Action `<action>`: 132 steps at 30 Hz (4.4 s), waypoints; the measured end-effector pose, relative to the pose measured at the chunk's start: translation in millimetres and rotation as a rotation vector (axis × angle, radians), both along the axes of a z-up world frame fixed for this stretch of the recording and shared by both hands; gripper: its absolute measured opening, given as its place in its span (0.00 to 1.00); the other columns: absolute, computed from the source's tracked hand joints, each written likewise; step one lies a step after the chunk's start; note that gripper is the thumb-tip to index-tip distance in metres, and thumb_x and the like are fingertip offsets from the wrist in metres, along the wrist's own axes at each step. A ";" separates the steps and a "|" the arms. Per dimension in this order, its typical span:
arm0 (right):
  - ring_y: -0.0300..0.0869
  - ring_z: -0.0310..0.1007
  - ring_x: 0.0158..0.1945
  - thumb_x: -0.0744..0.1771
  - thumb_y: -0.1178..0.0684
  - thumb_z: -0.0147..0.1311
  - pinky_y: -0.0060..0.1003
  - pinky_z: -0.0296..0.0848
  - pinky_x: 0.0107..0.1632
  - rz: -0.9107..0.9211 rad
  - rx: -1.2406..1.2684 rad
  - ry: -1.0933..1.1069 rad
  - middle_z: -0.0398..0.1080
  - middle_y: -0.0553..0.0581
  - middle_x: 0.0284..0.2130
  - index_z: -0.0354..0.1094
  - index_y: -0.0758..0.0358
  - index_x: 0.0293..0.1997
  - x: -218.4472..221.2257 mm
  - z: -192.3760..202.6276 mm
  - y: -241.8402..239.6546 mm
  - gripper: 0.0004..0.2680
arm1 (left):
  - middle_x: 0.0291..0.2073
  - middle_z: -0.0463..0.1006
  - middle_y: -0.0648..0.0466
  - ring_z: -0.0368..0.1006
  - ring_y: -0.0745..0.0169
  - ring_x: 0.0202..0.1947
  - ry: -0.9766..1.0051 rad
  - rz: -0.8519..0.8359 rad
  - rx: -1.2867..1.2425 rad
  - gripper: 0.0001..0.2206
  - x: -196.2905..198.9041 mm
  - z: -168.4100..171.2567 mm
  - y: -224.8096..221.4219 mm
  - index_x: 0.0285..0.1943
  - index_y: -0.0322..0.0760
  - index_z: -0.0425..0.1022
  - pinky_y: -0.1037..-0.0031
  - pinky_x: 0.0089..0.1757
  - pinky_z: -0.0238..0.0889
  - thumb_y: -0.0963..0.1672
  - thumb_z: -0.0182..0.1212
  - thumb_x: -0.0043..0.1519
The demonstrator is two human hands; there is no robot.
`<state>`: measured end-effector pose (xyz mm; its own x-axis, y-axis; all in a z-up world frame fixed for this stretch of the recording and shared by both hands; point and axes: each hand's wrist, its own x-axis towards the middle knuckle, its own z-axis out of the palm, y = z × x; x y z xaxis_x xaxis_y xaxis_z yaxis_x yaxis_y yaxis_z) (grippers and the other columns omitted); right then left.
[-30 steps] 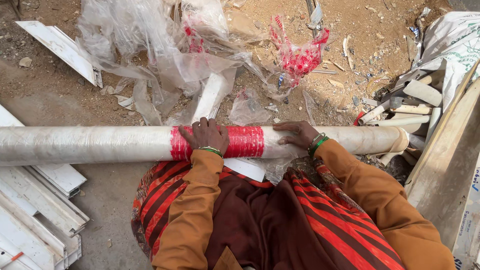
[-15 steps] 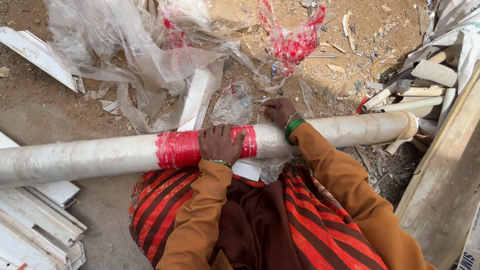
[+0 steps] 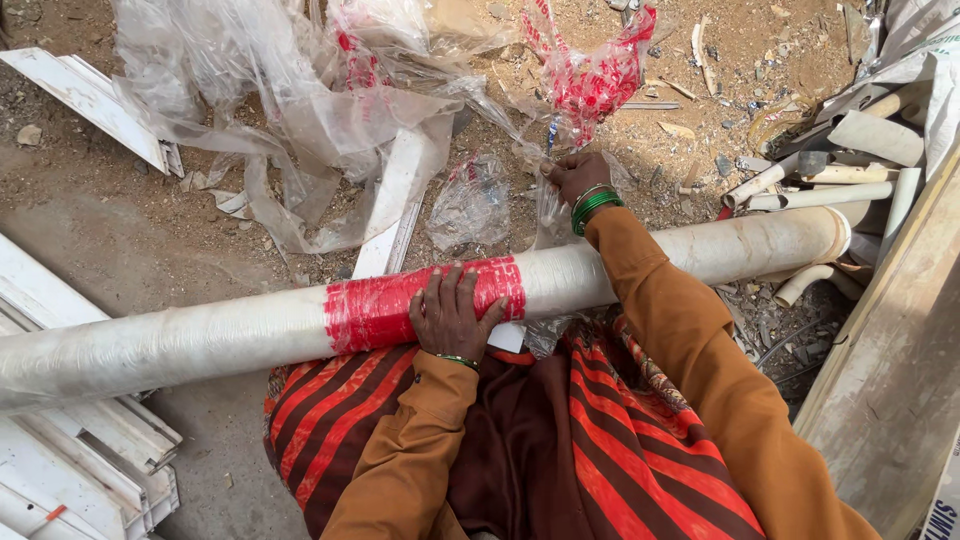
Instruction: The person removes plastic wrap from a long cylindrical pipe by cutting it with a hand saw and peeling it off by hand.
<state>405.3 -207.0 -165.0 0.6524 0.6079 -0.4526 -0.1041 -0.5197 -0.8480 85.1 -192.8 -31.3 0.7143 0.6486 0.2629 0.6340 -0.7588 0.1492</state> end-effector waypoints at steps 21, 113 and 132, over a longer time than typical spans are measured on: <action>0.51 0.76 0.35 0.65 0.54 0.61 0.43 0.73 0.36 0.565 0.522 -0.577 0.73 0.56 0.31 0.71 0.59 0.39 -136.9 231.4 -34.1 0.05 | 0.57 0.75 0.60 0.68 0.52 0.61 0.753 -0.632 -0.504 0.26 55.5 12.1 57.9 0.64 0.64 0.71 0.53 0.59 0.59 0.61 0.60 0.57; 0.59 0.72 0.43 0.64 0.41 0.60 0.53 0.71 0.48 0.317 0.019 -0.854 0.74 0.65 0.40 0.79 0.63 0.47 -57.8 113.5 -86.7 0.16 | 0.67 0.59 0.52 0.51 0.45 0.69 0.485 -0.293 -0.298 0.58 68.0 44.9 61.4 0.76 0.52 0.51 0.33 0.63 0.39 0.63 0.77 0.35; 0.53 0.76 0.36 0.63 0.51 0.64 0.48 0.75 0.41 0.120 -0.156 -0.453 0.74 0.65 0.33 0.68 0.68 0.42 -102.0 113.9 -131.8 0.12 | 0.66 0.60 0.49 0.50 0.37 0.68 0.620 -0.219 -0.217 0.64 72.9 24.5 45.0 0.77 0.56 0.44 0.32 0.59 0.39 0.63 0.80 0.30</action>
<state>303.3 -338.8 -51.0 0.7340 0.6385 -0.2315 0.3257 -0.6300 -0.7050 158.0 -147.8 -6.8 0.8111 0.4641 -0.3560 0.4871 -0.8729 -0.0282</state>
